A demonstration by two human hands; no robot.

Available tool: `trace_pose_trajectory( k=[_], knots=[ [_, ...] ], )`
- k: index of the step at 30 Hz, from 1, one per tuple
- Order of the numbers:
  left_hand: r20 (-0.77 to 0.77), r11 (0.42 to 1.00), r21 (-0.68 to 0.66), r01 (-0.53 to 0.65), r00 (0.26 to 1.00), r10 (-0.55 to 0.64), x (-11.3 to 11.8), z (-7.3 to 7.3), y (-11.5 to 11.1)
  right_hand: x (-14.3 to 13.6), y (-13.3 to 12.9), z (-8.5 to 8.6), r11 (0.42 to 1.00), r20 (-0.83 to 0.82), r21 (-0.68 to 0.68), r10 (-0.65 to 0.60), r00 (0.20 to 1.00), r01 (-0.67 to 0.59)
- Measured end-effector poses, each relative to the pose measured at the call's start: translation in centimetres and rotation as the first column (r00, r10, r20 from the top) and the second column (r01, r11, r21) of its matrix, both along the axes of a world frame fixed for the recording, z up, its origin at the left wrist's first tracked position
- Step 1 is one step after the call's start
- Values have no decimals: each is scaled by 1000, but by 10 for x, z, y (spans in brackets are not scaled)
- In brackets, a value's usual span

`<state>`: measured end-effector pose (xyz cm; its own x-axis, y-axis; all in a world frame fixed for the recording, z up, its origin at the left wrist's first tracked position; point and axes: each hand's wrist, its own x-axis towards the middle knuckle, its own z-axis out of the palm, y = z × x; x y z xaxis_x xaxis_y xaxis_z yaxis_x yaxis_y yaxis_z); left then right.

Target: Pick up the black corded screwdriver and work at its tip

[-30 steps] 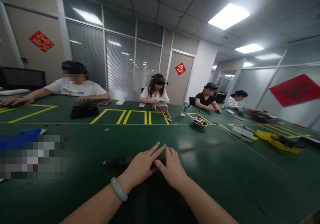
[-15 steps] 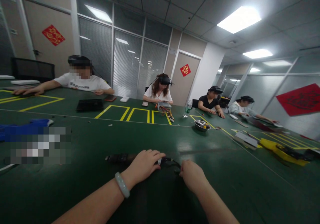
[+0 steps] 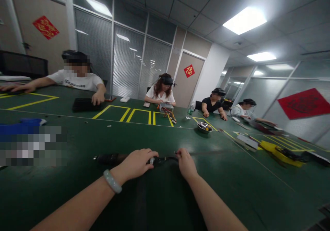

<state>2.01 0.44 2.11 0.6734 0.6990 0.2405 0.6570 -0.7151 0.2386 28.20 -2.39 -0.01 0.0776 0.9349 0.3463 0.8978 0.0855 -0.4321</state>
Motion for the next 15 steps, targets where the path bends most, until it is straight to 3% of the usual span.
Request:
trace_pose_trajectory(
  k=[6, 15],
  knots=[
    [-31, 999, 36, 0, 1000, 1, 8, 5, -12, -2, -7, 3, 998, -22, -63, 30, 999, -31],
    [16, 990, 131, -57, 998, 56, 25, -2, -19, -22, -18, 6, 988, 60, -59, 144, 988, -141]
  ],
)
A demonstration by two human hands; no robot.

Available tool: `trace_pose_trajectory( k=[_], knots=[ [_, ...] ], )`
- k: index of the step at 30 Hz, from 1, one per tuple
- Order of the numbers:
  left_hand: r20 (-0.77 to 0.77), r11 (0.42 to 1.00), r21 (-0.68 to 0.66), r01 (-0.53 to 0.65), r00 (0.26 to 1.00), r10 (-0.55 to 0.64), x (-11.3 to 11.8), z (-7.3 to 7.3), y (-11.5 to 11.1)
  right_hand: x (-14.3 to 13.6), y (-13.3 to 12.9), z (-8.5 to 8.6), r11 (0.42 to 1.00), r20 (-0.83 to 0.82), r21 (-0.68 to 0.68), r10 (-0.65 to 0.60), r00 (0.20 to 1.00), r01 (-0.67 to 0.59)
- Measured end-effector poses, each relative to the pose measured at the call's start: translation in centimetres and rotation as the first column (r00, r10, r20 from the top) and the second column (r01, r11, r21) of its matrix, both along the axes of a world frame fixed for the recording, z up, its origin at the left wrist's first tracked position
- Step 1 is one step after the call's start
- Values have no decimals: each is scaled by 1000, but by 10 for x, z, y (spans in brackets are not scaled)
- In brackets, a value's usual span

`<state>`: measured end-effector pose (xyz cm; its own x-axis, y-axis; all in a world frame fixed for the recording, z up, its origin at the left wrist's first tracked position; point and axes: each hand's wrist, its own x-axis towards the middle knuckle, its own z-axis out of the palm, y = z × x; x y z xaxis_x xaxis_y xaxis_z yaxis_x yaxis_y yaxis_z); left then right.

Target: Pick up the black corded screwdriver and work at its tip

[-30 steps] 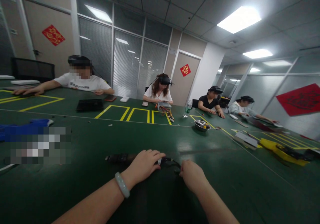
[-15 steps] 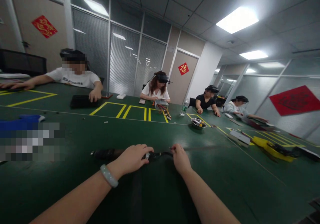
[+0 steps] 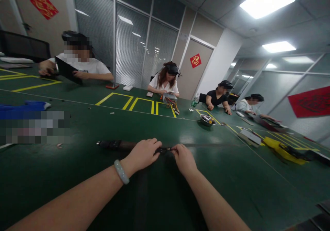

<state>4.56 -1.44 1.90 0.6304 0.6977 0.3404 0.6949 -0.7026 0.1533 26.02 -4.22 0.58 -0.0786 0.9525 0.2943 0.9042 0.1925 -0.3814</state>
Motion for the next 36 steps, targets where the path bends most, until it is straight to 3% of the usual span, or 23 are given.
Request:
trace_pose_trajectory(
  k=[4, 8, 17, 36],
  knots=[
    [-18, 998, 51, 31, 999, -30, 6, -2, 1, -4, 0, -2, 999, 43, 5, 47, 998, -47],
    [-54, 997, 70, -11, 998, 15, 12, -6, 3, -9, 0, -5, 997, 65, 9, 73, 995, -73],
    [-20, 996, 86, 31, 999, -29, 8, -6, 5, -13, -4, -4, 998, 75, 33, 57, 996, -60],
    [29, 996, 62, 67, 997, -69, 5, -7, 6, -11, -3, -9, 991, -93, 71, 122, 988, -116]
  ],
)
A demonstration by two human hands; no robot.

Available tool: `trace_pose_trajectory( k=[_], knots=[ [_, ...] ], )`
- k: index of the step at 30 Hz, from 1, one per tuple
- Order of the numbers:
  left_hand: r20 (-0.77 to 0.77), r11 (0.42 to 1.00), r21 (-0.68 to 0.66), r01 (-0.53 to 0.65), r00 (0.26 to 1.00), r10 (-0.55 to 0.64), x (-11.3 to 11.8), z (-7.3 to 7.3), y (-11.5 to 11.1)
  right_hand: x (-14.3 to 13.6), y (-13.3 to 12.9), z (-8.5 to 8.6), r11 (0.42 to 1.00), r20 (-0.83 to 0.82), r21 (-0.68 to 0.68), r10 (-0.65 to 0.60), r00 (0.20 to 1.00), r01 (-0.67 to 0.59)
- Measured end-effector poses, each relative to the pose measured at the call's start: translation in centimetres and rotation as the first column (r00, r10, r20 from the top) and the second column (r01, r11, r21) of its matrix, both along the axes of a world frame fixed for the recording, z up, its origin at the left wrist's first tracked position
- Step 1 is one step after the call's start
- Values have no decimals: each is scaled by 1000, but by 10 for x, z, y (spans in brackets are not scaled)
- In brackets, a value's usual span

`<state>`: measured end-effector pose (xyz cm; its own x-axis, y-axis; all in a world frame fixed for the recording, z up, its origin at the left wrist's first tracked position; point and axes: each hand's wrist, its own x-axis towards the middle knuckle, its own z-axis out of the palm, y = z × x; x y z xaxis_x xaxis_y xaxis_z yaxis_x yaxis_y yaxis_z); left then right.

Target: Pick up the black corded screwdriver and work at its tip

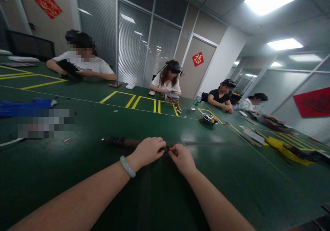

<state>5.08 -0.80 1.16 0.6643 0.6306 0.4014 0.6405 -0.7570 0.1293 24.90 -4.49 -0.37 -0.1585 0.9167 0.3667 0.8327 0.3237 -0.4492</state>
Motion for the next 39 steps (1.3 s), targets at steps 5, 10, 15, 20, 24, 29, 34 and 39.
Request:
trace_pose_trajectory(
  k=[5, 10, 15, 20, 24, 29, 34, 39],
  knots=[
    [24, 1000, -2, -5, 1000, 5, 0, -1, 0, -2, 0, -1, 1000, -9, 18, -10, 1000, 10],
    [33, 1000, -18, -8, 999, 9, 0, 0, -1, -3, 1, 0, 1000, -8, 3, -15, 1000, 15],
    [25, 1000, -21, -7, 1000, 8, 0, 1, -2, -3, 1, 1, 1000, -14, 8, 1, 1000, -1],
    [8, 1000, -11, -10, 1000, 10, 1, 2, -2, -6, 1, 3, 1000, 30, 14, 20, 999, -20],
    [4, 999, -26, -27, 1000, 28, 2, 1, -1, -9, 4, 4, 1000, 150, 13, 18, 989, -20],
    [29, 998, -41, -45, 998, 47, 2, -2, -1, -9, 11, 6, 994, 336, 91, 25, 942, -59],
    [4, 998, -47, -48, 999, 48, 2, -1, -1, -6, 21, 2, 987, 484, 87, 77, 872, -136],
    [-8, 999, -31, -22, 1000, 21, 0, 2, -5, -7, 23, -4, 982, 544, 103, 78, 836, -158]
  ],
)
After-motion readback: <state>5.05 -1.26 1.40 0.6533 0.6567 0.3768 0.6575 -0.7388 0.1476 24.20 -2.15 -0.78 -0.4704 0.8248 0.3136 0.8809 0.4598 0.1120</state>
